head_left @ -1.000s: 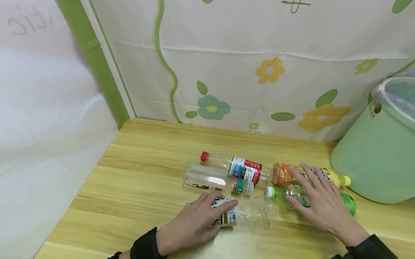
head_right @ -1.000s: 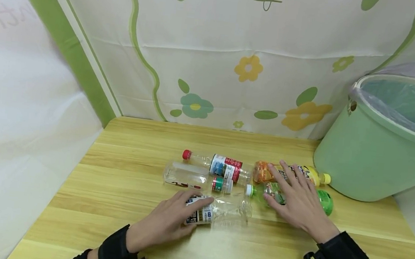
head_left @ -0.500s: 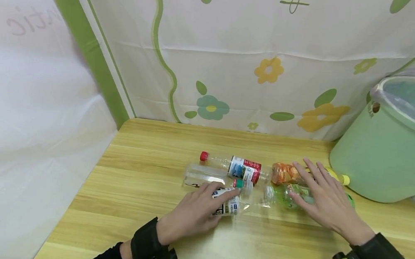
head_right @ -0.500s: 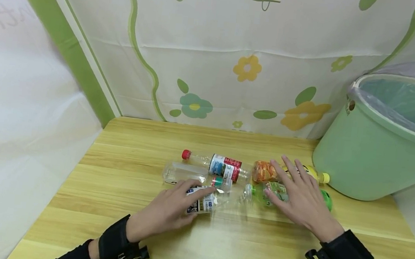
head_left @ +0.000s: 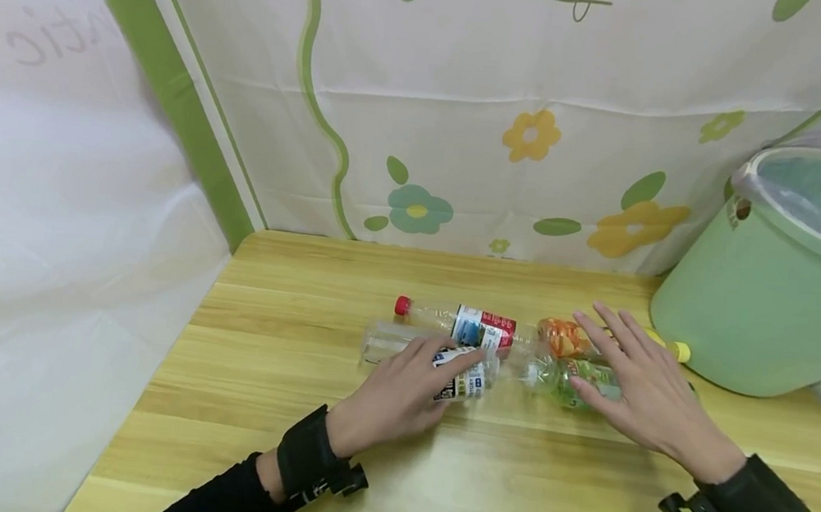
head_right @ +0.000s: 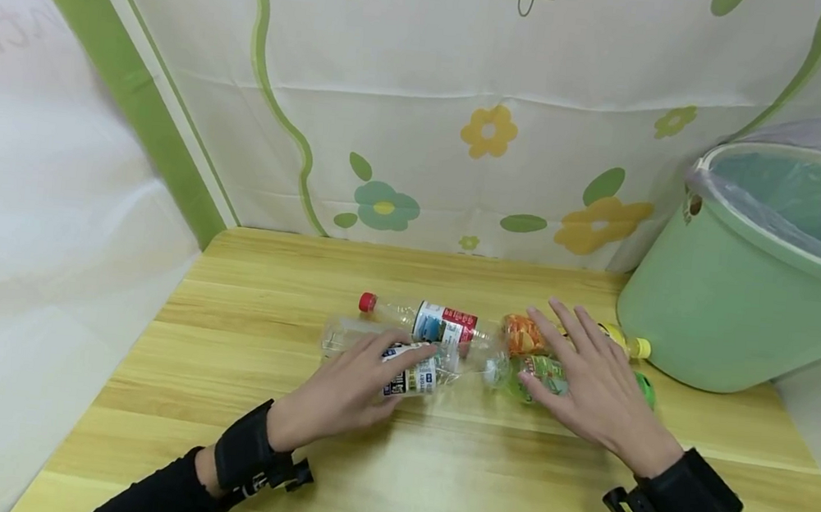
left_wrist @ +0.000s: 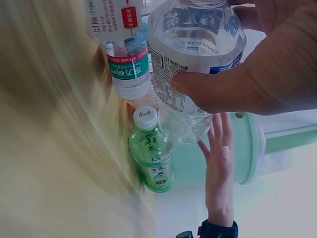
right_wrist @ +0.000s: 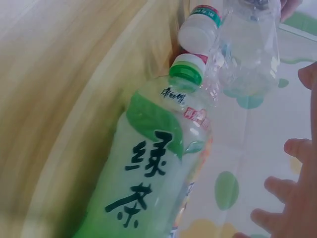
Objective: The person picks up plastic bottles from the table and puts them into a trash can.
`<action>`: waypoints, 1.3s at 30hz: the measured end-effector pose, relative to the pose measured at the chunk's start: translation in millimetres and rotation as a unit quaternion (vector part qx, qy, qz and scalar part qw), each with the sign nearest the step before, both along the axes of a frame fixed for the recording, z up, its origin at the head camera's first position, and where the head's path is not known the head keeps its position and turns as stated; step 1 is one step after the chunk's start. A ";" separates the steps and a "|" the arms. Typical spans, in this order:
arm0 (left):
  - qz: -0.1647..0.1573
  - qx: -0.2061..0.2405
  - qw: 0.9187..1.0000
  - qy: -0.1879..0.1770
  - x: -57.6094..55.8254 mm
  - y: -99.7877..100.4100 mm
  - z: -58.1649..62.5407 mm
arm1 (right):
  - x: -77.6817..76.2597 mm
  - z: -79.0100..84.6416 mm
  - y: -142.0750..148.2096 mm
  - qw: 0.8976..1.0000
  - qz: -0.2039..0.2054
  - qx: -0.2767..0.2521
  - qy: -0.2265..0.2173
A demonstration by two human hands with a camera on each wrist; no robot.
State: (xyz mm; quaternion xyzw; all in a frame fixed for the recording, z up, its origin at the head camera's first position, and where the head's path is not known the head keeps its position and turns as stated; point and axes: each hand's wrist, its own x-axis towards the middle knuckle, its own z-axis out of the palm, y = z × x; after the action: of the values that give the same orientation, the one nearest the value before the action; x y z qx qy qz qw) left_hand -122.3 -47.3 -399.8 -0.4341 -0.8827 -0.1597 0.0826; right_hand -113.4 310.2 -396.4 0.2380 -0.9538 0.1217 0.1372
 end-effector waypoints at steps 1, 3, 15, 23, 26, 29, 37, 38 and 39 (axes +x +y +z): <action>0.001 -0.002 1.000 0.001 -0.9 1.1 0.9 | 0.5 0.9 -1.2 1.000 0.002 0.001 0.001; 0.003 -0.005 1.000 0.000 -2.3 3.2 2.6 | 1.2 2.9 -3.9 1.000 0.009 0.005 0.005; -0.007 -0.018 1.000 0.015 -7.5 25.1 10.0 | 3.1 9.3 -24.8 0.997 0.054 0.019 0.048; -0.014 -0.029 0.999 0.033 -5.2 42.1 16.6 | 6.5 9.1 -36.0 0.994 0.082 0.021 0.070; -0.018 -0.025 0.999 0.036 -2.8 46.4 18.9 | 6.5 8.2 -37.1 0.992 0.095 0.021 0.077; -0.023 -0.023 0.999 0.031 0.4 49.1 21.1 | 6.0 6.8 -36.8 0.990 0.107 0.023 0.086; -0.038 -0.038 0.998 0.033 6.9 52.7 23.4 | 6.5 4.3 -34.0 0.989 0.114 0.026 0.094; -0.039 -0.037 0.998 0.032 7.2 53.0 23.4 | 6.7 4.1 -33.9 0.989 0.114 0.025 0.094; -0.039 -0.036 0.998 0.031 7.5 53.2 23.2 | 6.8 3.9 -33.9 0.989 0.113 0.025 0.093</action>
State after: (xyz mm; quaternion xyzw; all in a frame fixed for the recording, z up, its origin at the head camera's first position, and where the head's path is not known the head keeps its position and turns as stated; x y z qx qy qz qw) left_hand -114.7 5.9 -376.6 -0.4755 -0.8674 -0.1174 0.0879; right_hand -106.5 276.3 -392.5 0.3581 -0.9064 0.0903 0.2049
